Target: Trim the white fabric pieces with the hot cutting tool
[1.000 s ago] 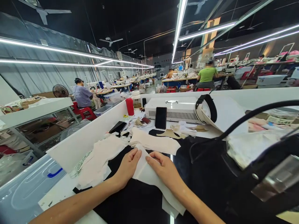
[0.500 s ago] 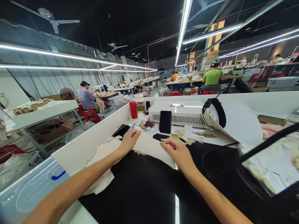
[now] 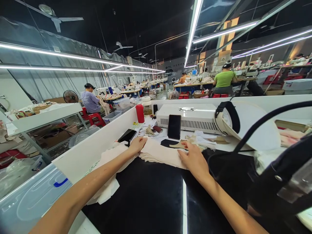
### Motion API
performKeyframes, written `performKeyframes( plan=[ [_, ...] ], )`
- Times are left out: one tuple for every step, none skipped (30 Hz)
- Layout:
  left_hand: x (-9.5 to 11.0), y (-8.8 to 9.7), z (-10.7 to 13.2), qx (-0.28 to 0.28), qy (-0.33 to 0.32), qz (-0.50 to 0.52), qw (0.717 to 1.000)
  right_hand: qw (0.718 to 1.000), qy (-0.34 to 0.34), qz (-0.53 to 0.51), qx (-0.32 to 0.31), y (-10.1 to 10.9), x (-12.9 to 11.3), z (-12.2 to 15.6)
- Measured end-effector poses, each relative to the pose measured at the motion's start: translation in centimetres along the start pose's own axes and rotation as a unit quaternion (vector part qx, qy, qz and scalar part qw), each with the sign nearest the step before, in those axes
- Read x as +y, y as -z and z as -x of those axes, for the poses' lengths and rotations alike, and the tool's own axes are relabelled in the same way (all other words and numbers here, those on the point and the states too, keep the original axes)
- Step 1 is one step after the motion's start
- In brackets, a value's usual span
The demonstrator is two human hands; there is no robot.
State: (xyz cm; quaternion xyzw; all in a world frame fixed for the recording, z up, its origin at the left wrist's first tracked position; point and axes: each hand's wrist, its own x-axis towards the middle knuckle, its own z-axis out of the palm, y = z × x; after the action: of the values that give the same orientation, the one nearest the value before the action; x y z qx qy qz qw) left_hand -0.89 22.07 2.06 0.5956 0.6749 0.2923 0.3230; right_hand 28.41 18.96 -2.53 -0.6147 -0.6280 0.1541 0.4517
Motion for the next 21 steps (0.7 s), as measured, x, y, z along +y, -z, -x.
performKeyframes(
  plan=[
    [-0.1,0.6,0.1,-0.008,0.006,-0.002,1.000,1.000,0.008,0.002,0.000,0.0,0.0,0.3],
    [-0.2,1.3,0.2,-0.014,0.011,-0.006,1.000,1.000,0.016,0.002,-0.003,0.0,-0.1,0.5],
    [-0.4,2.3,0.4,-0.017,0.016,-0.012,1.000,1.000,0.022,0.000,-0.006,0.1,-0.1,0.8],
    [-0.6,3.5,0.6,-0.018,0.020,-0.021,0.999,1.000,0.027,-0.003,-0.011,0.2,-0.2,1.2],
    [-0.9,4.9,1.1,-0.016,0.023,-0.033,0.999,0.999,0.031,-0.007,-0.015,0.2,-0.3,1.5],
    [-1.2,6.5,1.6,-0.013,0.026,-0.047,0.998,0.999,0.035,-0.012,-0.018,0.3,-0.4,1.9],
    [-1.6,8.1,2.3,-0.009,0.028,-0.063,0.998,0.999,0.038,-0.017,-0.022,0.4,-0.5,2.4],
    [-2.1,9.7,3.1,-0.005,0.029,-0.082,0.996,0.999,0.040,-0.023,-0.025,0.5,-0.5,2.8],
    [-2.5,11.2,4.0,-0.001,0.032,-0.103,0.994,0.998,0.043,-0.029,-0.030,0.6,-0.6,3.3],
    [-3.1,12.6,4.9,0.002,0.034,-0.124,0.992,0.998,0.045,-0.035,-0.035,0.6,-0.6,3.8],
    [-3.6,13.7,5.8,0.003,0.038,-0.146,0.989,0.997,0.048,-0.040,-0.040,0.7,-0.7,4.3],
    [-4.0,14.5,6.6,0.002,0.041,-0.166,0.985,0.997,0.052,-0.046,-0.044,0.8,-0.8,4.8],
    [-4.5,15.1,7.3,-0.001,0.043,-0.185,0.982,0.996,0.057,-0.051,-0.047,0.9,-0.9,5.3],
    [-4.8,15.3,7.9,-0.005,0.042,-0.201,0.979,0.995,0.062,-0.056,-0.048,1.0,-1.0,5.7],
    [-5.1,15.2,8.3,-0.009,0.038,-0.215,0.976,0.995,0.067,-0.060,-0.049,1.0,-1.2,6.1],
    [-5.3,14.9,8.5,-0.012,0.031,-0.226,0.973,0.994,0.072,-0.063,-0.049,1.1,-1.4,6.5],
    [-5.4,14.4,8.7,-0.015,0.023,-0.236,0.971,0.994,0.077,-0.067,-0.049,1.2,-1.6,6.9],
    [-5.5,13.7,8.7,-0.014,0.015,-0.244,0.969,0.993,0.082,-0.070,-0.051,1.3,-1.8,7.2],
    [-5.4,13.0,8.7,-0.012,0.009,-0.252,0.968,0.992,0.088,-0.074,-0.052,1.4,-2.0,7.6],
    [-5.3,12.3,8.6,-0.008,0.005,-0.259,0.966,0.991,0.095,-0.079,-0.054,1.5,-2.2,8.0],
    [-5.2,11.6,8.5,-0.001,0.003,-0.265,0.964,0.990,0.103,-0.085,-0.055,1.7,-2.4,8.3]
  ],
)
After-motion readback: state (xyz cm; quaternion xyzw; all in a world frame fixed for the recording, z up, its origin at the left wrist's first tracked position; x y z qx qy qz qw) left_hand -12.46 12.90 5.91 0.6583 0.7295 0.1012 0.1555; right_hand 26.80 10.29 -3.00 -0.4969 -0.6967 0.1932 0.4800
